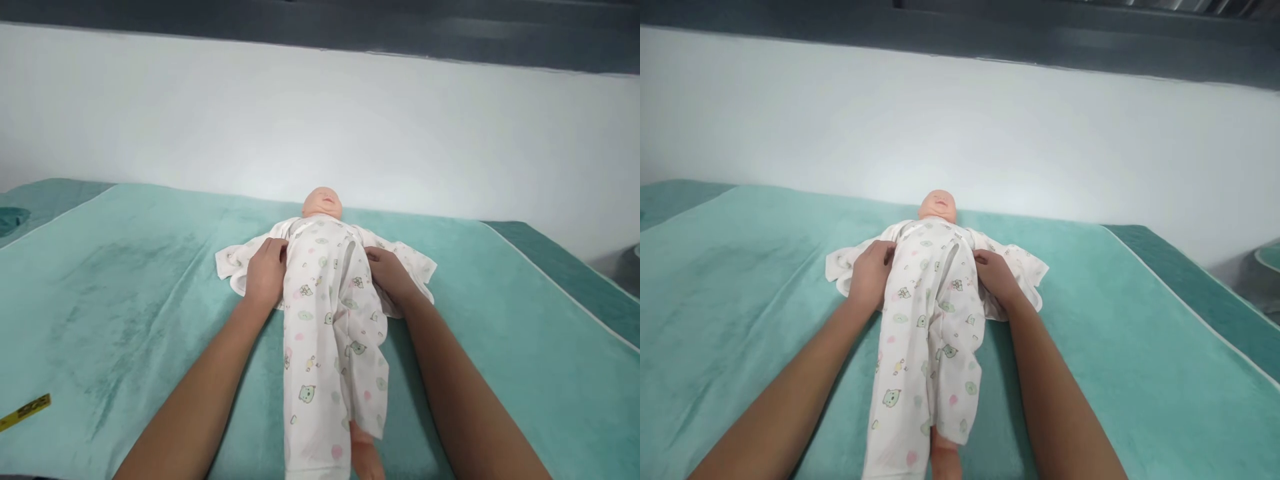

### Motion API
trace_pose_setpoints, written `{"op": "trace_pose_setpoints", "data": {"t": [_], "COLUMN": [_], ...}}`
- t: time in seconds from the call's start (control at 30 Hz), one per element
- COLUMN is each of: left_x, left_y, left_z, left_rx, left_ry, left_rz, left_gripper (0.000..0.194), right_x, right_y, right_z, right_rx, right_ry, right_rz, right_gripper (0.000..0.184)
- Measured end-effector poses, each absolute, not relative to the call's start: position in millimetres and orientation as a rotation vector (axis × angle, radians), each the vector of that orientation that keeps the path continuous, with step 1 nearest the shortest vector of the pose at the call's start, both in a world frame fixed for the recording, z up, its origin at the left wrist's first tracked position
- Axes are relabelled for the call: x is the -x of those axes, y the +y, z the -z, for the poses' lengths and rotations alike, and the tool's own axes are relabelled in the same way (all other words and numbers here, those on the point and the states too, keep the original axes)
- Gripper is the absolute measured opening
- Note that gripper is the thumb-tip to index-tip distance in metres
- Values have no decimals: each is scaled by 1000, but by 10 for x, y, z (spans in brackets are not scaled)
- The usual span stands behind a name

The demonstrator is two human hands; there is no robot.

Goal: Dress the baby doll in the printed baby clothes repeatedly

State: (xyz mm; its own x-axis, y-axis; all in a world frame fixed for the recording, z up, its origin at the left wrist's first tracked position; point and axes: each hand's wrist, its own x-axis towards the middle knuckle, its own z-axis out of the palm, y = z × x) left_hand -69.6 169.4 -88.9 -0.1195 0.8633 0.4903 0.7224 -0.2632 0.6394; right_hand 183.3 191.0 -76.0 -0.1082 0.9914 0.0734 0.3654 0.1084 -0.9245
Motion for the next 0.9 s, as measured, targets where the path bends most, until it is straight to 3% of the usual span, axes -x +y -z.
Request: {"op": "trace_pose_setpoints", "data": {"t": [0.13,0.3,0.7,0.8,0.9], "left_x": [685,616,79,36,8], "left_y": [1687,1837,2402,2319,2163], "left_z": [828,665,103,47,68], "left_rx": [-1877,-1799,-2067,-2142,-2293], "left_ry": [1696,1575,1708,1779,1848], "left_rz": [-1458,-1523,-833,-656,-633], "left_gripper": [20,20,23,16,11], "right_x": [-1857,-1843,-1796,-1817,-1795], "right_y": [1936,1921,1922,1946,1974], "right_z": [755,735,741,775,789], "right_rx": [1310,1243,1090,1127,1101], "right_ry": [-1422,-1365,-1292,-1455,-1674], "right_rz": [-1226,-1364,-1407,-1224,-671], "right_gripper": [20,15,26,16,7]}}
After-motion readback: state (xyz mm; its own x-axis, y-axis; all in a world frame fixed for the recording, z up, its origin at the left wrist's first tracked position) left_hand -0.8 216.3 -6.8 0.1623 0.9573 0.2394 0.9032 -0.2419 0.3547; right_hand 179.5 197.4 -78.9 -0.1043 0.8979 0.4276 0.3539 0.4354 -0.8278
